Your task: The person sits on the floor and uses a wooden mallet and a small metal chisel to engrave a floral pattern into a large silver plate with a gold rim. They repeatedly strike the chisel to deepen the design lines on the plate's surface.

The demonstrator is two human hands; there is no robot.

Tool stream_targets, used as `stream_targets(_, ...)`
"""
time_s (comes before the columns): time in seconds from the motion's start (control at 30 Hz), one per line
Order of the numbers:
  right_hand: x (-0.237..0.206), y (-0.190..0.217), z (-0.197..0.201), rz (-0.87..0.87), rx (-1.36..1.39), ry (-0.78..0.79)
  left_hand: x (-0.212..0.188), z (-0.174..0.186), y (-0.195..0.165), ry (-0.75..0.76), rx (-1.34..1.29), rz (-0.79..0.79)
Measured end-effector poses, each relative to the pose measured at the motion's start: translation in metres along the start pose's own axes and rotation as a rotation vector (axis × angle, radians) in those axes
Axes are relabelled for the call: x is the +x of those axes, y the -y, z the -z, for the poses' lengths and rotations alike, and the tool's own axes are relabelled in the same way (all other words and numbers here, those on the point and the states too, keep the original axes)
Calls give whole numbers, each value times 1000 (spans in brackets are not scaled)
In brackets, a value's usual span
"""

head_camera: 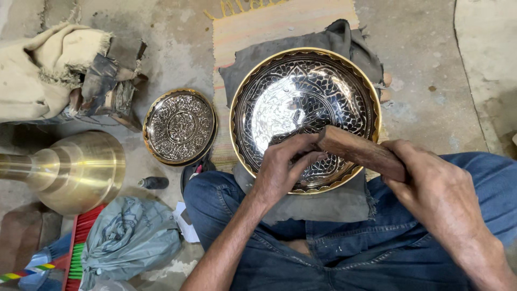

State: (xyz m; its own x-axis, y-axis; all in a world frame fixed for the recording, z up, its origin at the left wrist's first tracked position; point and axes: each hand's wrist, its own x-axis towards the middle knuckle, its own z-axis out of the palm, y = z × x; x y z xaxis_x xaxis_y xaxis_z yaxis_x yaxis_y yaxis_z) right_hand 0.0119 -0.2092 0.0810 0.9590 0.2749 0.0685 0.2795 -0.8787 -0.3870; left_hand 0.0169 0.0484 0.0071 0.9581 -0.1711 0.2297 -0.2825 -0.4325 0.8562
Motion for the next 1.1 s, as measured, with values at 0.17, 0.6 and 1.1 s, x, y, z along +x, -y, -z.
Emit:
stream_targets(0.17,-6,-7,-6,-138,-4,125,2,3,1,37,8,-42)
stream_targets(0.6,-30,-16,-22,2,178,-141,22,12,6,250,86,-163)
stream_targets(1.1,-33,-8,-15,43,-1,-120,21,14,1,219,138,-173)
